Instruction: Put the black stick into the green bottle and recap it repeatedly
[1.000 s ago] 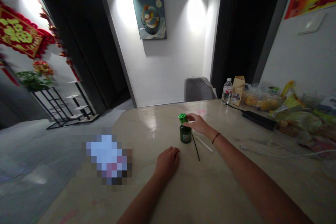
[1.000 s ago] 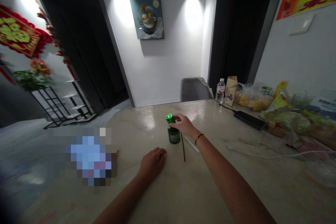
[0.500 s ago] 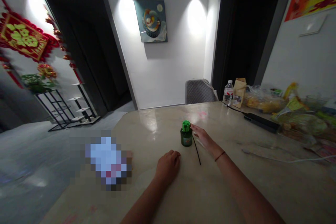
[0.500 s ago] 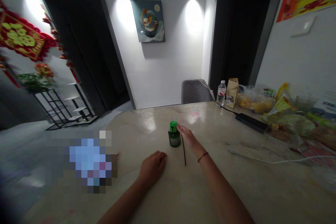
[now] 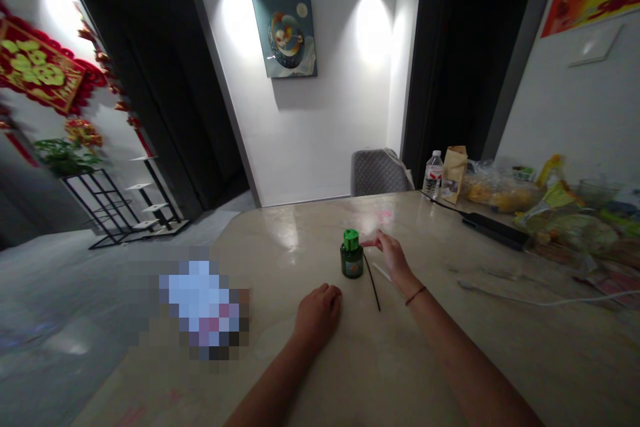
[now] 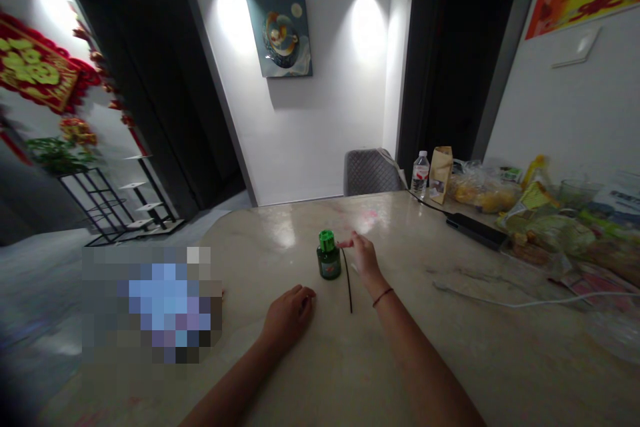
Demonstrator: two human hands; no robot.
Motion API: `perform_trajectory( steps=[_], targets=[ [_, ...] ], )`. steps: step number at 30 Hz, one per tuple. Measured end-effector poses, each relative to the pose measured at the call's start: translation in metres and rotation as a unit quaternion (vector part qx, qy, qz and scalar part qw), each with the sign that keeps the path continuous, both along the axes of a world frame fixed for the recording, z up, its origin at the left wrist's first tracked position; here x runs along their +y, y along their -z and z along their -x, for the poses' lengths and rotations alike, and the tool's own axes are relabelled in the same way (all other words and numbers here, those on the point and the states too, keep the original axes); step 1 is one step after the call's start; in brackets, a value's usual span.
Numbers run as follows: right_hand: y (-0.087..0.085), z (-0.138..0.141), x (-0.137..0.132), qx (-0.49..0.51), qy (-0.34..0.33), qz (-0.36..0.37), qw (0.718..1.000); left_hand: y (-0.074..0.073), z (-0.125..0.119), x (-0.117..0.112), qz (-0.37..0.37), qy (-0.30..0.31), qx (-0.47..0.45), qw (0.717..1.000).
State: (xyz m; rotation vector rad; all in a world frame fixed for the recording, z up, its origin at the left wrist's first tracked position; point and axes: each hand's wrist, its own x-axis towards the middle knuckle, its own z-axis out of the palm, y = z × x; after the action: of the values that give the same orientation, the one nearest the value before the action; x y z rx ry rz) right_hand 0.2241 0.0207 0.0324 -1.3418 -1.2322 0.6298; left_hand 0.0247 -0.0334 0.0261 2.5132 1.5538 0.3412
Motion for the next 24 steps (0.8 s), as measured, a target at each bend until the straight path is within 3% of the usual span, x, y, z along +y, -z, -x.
perform_trajectory(
  steps=[4, 10, 14, 18, 24],
  targets=[
    [-0.003, 0.001, -0.005, 0.012, 0.060, 0.013, 0.998, 0.000, 0.001, 0.000, -0.006, 0.002, 0.004, 1.000],
    [0.001, 0.009, -0.005, 0.044, -0.036, -0.034, 0.998, 0.002, 0.001, 0.000, -0.002, -0.004, 0.000, 1.000],
    [0.009, 0.009, -0.002, 0.115, -0.005, -0.044, 0.992, 0.002, 0.001, 0.000, -0.003, -0.001, -0.005, 1.000],
    [0.005, 0.012, -0.005, 0.166, -0.045, -0.050, 0.984, 0.001, 0.001, 0.000, 0.000, 0.000, -0.009, 1.000],
    [-0.004, 0.015, -0.006, 0.148, -0.036, -0.039, 0.988, 0.003, 0.002, 0.001, -0.008, 0.003, -0.009, 1.000]
  ],
)
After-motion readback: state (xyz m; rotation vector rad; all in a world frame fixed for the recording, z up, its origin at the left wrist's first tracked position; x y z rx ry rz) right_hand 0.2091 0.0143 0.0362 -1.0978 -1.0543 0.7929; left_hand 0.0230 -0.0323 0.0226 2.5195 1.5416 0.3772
